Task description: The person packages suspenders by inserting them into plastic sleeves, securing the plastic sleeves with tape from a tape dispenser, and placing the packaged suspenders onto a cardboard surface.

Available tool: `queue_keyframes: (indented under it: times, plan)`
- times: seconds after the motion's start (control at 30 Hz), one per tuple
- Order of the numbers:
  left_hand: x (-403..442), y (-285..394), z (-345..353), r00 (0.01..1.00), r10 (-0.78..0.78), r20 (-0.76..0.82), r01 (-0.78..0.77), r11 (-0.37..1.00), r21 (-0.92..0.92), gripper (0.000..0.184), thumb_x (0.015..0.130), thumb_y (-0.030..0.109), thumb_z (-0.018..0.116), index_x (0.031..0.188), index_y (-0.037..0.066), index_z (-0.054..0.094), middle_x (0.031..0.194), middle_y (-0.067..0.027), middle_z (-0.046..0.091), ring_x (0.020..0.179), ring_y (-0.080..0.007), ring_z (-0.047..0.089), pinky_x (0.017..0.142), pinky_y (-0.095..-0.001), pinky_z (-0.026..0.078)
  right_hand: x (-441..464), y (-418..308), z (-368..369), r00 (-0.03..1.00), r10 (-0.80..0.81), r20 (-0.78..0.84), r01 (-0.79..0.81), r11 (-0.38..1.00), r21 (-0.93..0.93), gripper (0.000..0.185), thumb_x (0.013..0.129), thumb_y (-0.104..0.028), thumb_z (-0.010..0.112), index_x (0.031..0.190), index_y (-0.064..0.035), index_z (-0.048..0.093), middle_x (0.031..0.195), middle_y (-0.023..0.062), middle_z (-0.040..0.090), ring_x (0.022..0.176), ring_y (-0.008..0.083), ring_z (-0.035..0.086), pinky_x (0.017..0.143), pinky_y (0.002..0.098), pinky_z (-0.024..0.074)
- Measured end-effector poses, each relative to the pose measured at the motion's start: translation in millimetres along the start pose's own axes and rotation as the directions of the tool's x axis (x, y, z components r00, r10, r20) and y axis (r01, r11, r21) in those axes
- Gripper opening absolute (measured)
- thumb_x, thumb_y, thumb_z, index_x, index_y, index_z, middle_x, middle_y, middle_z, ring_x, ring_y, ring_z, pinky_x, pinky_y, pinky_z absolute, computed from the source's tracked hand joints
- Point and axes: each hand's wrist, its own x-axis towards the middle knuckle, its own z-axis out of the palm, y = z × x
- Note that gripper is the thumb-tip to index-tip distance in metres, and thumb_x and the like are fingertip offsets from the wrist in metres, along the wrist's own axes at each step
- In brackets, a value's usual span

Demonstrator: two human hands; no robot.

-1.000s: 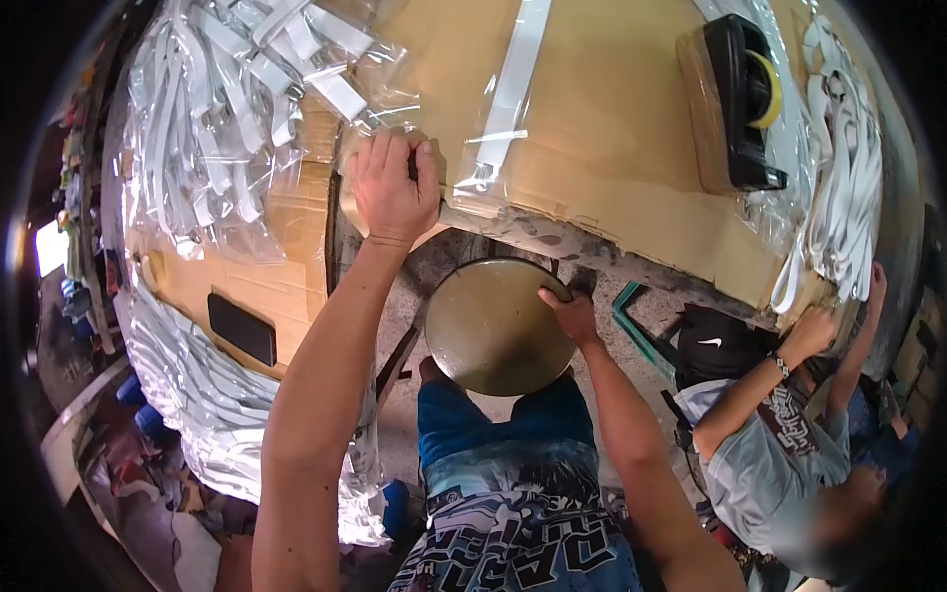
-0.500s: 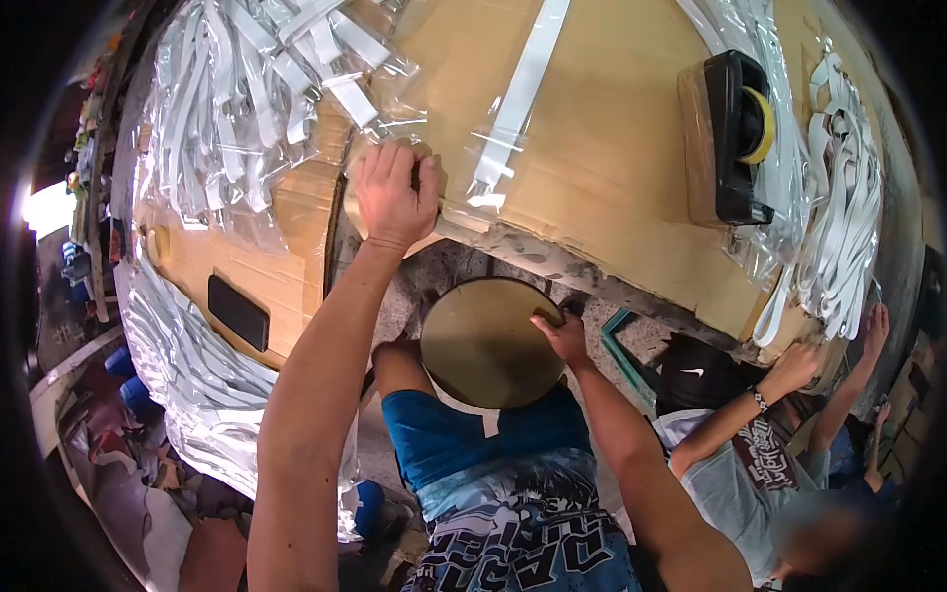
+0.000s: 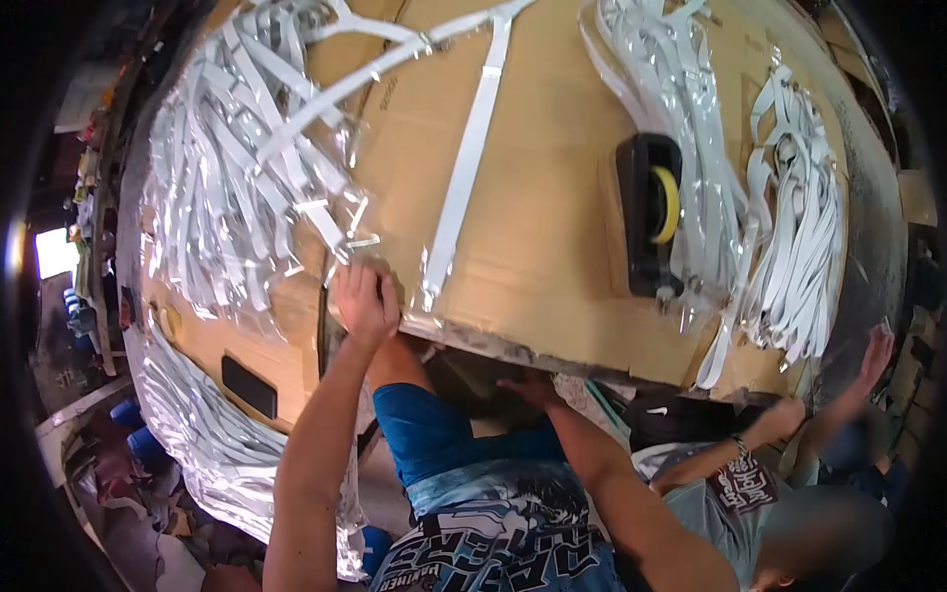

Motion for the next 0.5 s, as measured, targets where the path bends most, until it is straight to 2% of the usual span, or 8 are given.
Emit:
queue_keyframes:
  times: [0.07,0.17,0.3,0.37,0.43,0.5]
  plan:
    - [0.6,2.8,-4.8,0.999,-0.007,0.041,0.006,1.0,0.017,0.008,0.078,0.013,0.059,0.083,0.007,0.055,0.083,-0.0118,0.053,0.077,-0.0327,0.05,0.07,-0.0432,0.037,10.2,30.0,15.3,0.998,-0.019,0.067,0.022,0.999,-0.045,0.085,0.074,-0.057,0.072,0.139,-0.0088,0.045,0.145,0.0221,0.038,0.138,0.0376,0.029,0.113,0.0459,0.0244]
    - [-1.5,-0.3,-2.1,0.998,-0.027,0.054,0.028,0.999,-0.017,0.01,0.078,0.015,0.059,0.083,0.007,0.056,0.084,-0.012,0.054,0.078,-0.0333,0.049,0.071,-0.0441,0.037,11.6,15.4,21.4,0.983,0.169,0.071,-0.147,0.959,-0.24,0.09,0.074,-0.061,0.068,0.143,-0.0099,0.039,0.149,0.0208,0.032,0.14,0.0384,0.024,0.114,0.0473,0.0222]
    - [5.8,1.5,-6.5,0.998,-0.024,0.055,0.025,0.999,-0.02,0.009,0.078,0.015,0.059,0.082,0.007,0.056,0.084,-0.0123,0.053,0.078,-0.0336,0.049,0.072,-0.0451,0.037,16.0,-16.0,19.9,0.963,0.262,0.062,-0.201,0.851,-0.484,0.084,0.078,-0.06,0.062,0.142,-0.0103,0.041,0.148,0.0228,0.034,0.139,0.0387,0.028,0.113,0.0486,0.0227]
    - [4.0,1.1,-9.6,0.994,-0.04,0.103,0.042,0.999,-0.016,0.009,0.078,0.015,0.059,0.081,0.007,0.057,0.083,-0.0124,0.053,0.078,-0.0338,0.049,0.072,-0.0456,0.037,11.4,-32.1,19.9,0.968,0.249,0.02,-0.188,0.78,-0.597,0.07,0.081,-0.056,0.06,0.133,-0.0095,0.049,0.135,0.0215,0.045,0.128,0.0373,0.04,0.107,0.0476,0.0308]
    - [4.3,0.1,-8.4,0.998,-0.023,0.064,0.026,0.999,-0.044,0.01,0.078,0.016,0.06,0.079,0.007,0.057,0.082,-0.0116,0.052,0.077,-0.0328,0.049,0.071,-0.0448,0.037,5.1,-64.5,9.2,0.989,0.148,-0.029,-0.129,0.726,-0.675,0.059,0.084,-0.052,0.057,0.124,-0.0087,0.056,0.122,0.0203,0.056,0.116,0.0358,0.051,0.101,0.0465,0.0388]
    - [3.0,-1.4,-12.7,0.999,-0.024,0.032,0.026,0.997,-0.068,0.012,0.079,0.019,0.061,0.078,0.008,0.056,0.08,-0.0107,0.051,0.076,-0.0316,0.048,0.069,-0.0437,0.036,-6.0,-92.5,1.7,0.992,0.124,-0.002,-0.093,0.731,-0.676,0.049,0.087,-0.048,0.055,0.115,-0.0079,0.064,0.109,0.019,0.067,0.105,0.0344,0.063,0.094,0.0455,0.0469]
